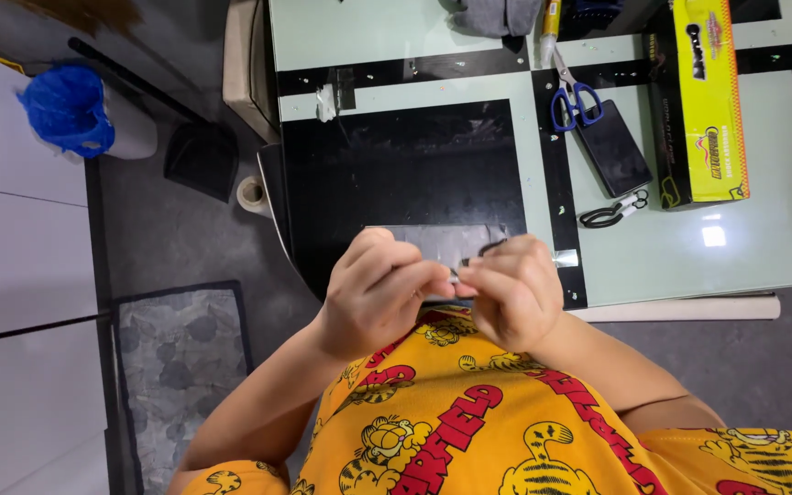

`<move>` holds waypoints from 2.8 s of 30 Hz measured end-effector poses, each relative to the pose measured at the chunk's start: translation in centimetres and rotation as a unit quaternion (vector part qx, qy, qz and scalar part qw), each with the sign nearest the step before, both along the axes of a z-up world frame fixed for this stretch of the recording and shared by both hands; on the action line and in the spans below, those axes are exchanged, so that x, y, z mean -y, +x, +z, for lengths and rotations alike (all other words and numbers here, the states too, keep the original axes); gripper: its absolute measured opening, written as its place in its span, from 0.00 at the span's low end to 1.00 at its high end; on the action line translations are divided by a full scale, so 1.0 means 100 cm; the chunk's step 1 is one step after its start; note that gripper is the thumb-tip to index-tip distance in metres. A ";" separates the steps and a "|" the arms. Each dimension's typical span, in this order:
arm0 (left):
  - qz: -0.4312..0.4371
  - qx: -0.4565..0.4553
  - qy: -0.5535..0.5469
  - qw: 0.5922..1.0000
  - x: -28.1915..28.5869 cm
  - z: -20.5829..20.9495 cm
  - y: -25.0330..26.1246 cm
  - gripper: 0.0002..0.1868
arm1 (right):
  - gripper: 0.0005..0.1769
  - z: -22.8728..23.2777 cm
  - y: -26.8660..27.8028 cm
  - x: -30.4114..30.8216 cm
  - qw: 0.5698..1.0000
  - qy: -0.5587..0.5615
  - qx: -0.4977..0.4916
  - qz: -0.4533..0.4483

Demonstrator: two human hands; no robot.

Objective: Wrapping a black car DVR box with plastic film and cutting with scissors.

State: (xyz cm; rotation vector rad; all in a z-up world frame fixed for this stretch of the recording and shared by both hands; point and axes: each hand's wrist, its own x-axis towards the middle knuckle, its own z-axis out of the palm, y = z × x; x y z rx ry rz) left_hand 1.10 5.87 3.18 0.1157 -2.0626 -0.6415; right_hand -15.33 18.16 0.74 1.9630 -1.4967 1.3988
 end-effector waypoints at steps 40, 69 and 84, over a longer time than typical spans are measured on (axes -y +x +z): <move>-0.152 0.366 0.362 0.844 0.063 0.014 -0.027 0.17 | 0.16 -0.046 -0.001 -0.053 0.777 0.195 0.598 0.005; -0.015 0.284 -0.204 0.937 0.031 0.031 -0.042 0.55 | 0.26 0.005 -0.003 0.006 0.992 0.086 -0.021 -0.090; 0.128 0.393 0.009 0.910 0.121 0.022 -0.004 0.32 | 0.39 -0.250 -0.076 -0.023 0.620 0.419 0.664 0.007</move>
